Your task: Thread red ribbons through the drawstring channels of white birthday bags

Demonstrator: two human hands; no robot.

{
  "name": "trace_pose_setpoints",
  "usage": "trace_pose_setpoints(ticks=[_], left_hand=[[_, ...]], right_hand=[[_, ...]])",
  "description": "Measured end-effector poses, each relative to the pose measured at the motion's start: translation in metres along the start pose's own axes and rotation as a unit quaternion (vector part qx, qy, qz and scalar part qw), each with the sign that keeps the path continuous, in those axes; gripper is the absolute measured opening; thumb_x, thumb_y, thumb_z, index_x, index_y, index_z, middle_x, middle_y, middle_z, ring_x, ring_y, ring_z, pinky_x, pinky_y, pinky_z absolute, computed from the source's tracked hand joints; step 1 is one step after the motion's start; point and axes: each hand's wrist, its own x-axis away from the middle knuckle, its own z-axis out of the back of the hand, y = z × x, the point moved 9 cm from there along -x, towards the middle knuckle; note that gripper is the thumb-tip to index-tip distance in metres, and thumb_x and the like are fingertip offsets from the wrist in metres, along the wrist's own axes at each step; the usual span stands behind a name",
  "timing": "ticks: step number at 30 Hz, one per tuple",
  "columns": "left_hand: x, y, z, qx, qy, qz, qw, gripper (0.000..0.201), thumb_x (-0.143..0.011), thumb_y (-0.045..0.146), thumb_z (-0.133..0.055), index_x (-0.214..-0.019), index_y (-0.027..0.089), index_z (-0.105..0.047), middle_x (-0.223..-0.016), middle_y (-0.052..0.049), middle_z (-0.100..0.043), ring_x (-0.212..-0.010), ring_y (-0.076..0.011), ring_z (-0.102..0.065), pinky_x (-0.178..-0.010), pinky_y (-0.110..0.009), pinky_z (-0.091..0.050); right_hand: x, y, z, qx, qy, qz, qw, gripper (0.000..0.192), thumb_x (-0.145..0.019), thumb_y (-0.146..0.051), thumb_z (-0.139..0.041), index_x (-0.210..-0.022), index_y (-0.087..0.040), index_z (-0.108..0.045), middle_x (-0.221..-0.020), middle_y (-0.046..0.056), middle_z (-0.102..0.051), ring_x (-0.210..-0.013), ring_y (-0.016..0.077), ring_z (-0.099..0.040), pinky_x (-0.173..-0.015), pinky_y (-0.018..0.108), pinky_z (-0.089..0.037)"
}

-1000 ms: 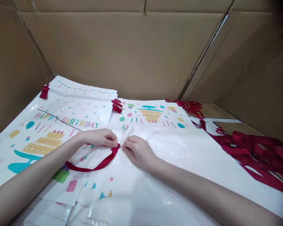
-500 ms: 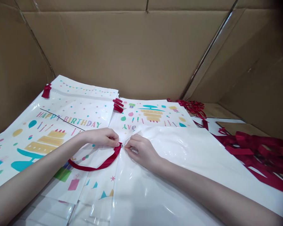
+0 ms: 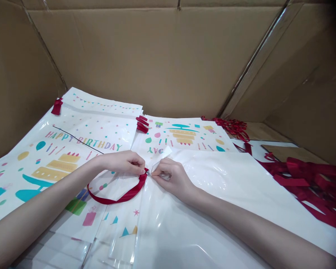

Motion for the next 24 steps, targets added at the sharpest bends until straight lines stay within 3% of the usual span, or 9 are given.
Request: trace_pose_setpoints(ticks=[16,24], left_hand=[[0.002,0.007,-0.002,0.033,-0.009,-0.023,0.999,0.022,-0.085,0.031,-0.048,-0.072,0.014,-0.055,-0.064,0.002,-0.044,-0.059,-0.0090,-0.038,-0.051,-0.019,-0.030],[0.020,0.032,0.014,0.044,0.002,-0.083,0.996,0.020,-0.089,0.032,-0.051,-0.082,0.016,-0.062,-0.093,-0.003,-0.057,-0.078,-0.0119,-0.051,-0.068,-0.020,-0.039]], right_hand=[[-0.001,0.008,0.002,-0.059,0.015,-0.049,0.997,0.016,-0.075,-0.013,-0.064,-0.060,-0.017,-0.060,-0.068,0.002,-0.061,-0.065,0.0120,-0.054,-0.058,0.023,-0.042],[-0.001,0.009,0.010,-0.095,0.052,-0.058,0.992,0.009,-0.075,-0.016,-0.067,-0.067,-0.017,-0.063,-0.072,0.003,-0.062,-0.068,0.0134,-0.057,-0.059,0.024,-0.046]])
